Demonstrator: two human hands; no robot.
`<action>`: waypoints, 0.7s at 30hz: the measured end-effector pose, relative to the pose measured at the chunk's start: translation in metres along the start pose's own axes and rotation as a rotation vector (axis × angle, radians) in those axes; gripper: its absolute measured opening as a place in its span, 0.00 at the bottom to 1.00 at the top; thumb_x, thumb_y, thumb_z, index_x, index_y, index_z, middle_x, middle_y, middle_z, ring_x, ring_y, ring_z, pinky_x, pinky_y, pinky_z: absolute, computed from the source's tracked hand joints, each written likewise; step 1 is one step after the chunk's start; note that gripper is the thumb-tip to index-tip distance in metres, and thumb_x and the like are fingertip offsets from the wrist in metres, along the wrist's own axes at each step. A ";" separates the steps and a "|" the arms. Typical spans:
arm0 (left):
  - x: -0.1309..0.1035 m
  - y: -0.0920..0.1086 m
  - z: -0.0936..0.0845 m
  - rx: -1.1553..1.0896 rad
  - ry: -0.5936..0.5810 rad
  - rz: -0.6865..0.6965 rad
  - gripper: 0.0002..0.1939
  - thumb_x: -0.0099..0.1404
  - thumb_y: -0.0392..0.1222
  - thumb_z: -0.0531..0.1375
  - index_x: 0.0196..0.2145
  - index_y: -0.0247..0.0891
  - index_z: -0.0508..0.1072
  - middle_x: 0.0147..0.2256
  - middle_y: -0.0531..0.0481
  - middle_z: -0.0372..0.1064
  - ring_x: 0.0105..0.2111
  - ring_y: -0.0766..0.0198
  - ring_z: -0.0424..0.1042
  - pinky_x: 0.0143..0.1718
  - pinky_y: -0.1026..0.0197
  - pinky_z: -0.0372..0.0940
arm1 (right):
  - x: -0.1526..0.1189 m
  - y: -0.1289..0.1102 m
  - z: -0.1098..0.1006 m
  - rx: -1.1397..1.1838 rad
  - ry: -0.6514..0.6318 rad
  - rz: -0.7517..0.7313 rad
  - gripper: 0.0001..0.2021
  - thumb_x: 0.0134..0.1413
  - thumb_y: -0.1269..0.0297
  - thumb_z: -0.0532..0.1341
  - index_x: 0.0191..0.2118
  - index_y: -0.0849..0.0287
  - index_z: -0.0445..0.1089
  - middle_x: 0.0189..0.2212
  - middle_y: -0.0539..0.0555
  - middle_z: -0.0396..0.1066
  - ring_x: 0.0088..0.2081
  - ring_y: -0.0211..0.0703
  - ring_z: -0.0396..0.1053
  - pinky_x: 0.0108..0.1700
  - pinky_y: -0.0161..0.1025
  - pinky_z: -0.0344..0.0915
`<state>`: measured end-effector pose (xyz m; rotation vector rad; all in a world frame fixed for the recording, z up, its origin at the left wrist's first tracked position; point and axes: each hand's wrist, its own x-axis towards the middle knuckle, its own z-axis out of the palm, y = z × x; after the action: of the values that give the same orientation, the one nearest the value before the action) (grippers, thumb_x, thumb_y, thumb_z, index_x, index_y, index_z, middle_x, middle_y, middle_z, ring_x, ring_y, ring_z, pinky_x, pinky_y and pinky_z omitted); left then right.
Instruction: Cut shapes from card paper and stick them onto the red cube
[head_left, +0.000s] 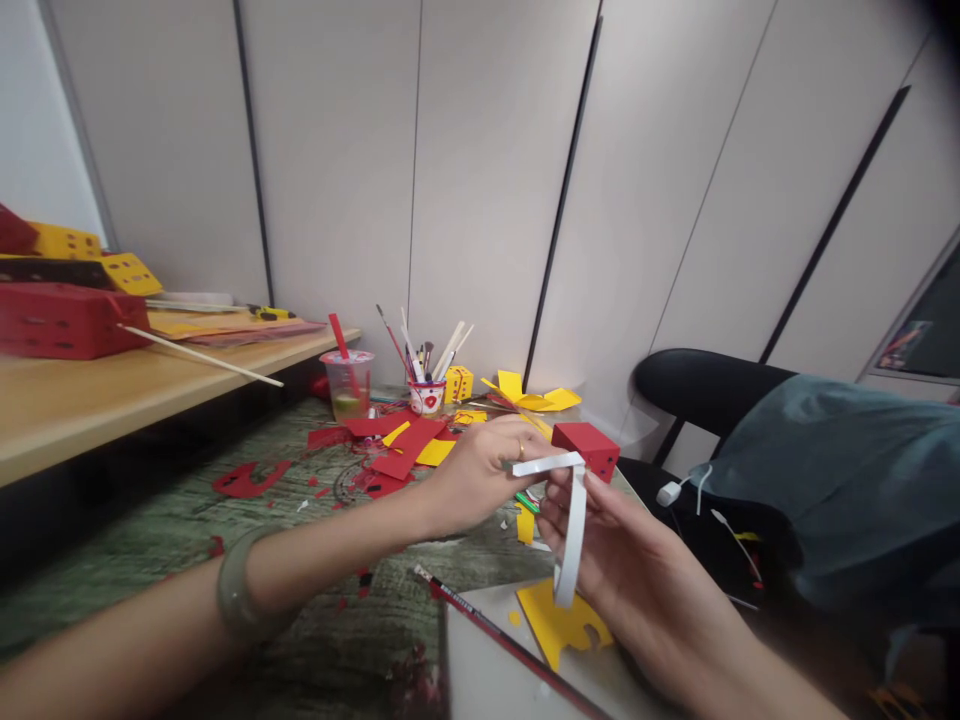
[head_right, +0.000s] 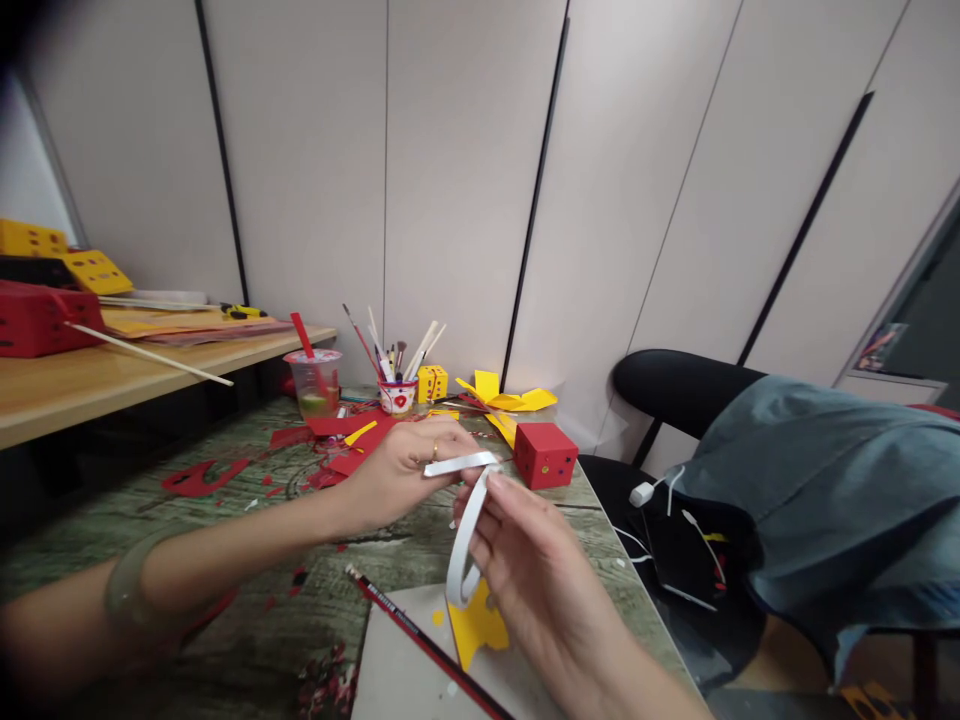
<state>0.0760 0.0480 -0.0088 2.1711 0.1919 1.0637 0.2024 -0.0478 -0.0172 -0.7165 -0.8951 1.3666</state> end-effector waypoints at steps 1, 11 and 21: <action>-0.002 0.001 0.000 -0.029 0.005 -0.034 0.09 0.59 0.34 0.54 0.37 0.38 0.72 0.38 0.49 0.69 0.39 0.65 0.65 0.43 0.59 0.59 | 0.002 0.000 -0.001 -0.025 0.019 -0.028 0.07 0.49 0.64 0.58 0.33 0.56 0.72 0.34 0.52 0.71 0.39 0.42 0.66 0.46 0.41 0.59; -0.007 0.015 0.006 -0.275 0.069 -0.346 0.06 0.52 0.34 0.60 0.31 0.33 0.72 0.31 0.51 0.71 0.32 0.67 0.68 0.37 0.62 0.62 | 0.010 -0.005 -0.018 -0.208 0.110 -0.199 0.15 0.42 0.70 0.63 0.40 0.55 0.69 0.38 0.53 0.70 0.46 0.46 0.61 0.50 0.45 0.51; -0.011 0.012 0.021 -0.525 0.031 -0.633 0.08 0.50 0.35 0.61 0.31 0.31 0.72 0.27 0.48 0.69 0.24 0.71 0.65 0.25 0.67 0.62 | 0.011 -0.012 -0.011 -0.124 0.062 -0.220 0.10 0.54 0.63 0.53 0.42 0.52 0.67 0.46 0.53 0.64 0.53 0.47 0.53 0.50 0.44 0.56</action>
<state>0.0823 0.0236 -0.0172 1.4704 0.5115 0.6789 0.2172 -0.0372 -0.0112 -0.7279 -0.9855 1.0963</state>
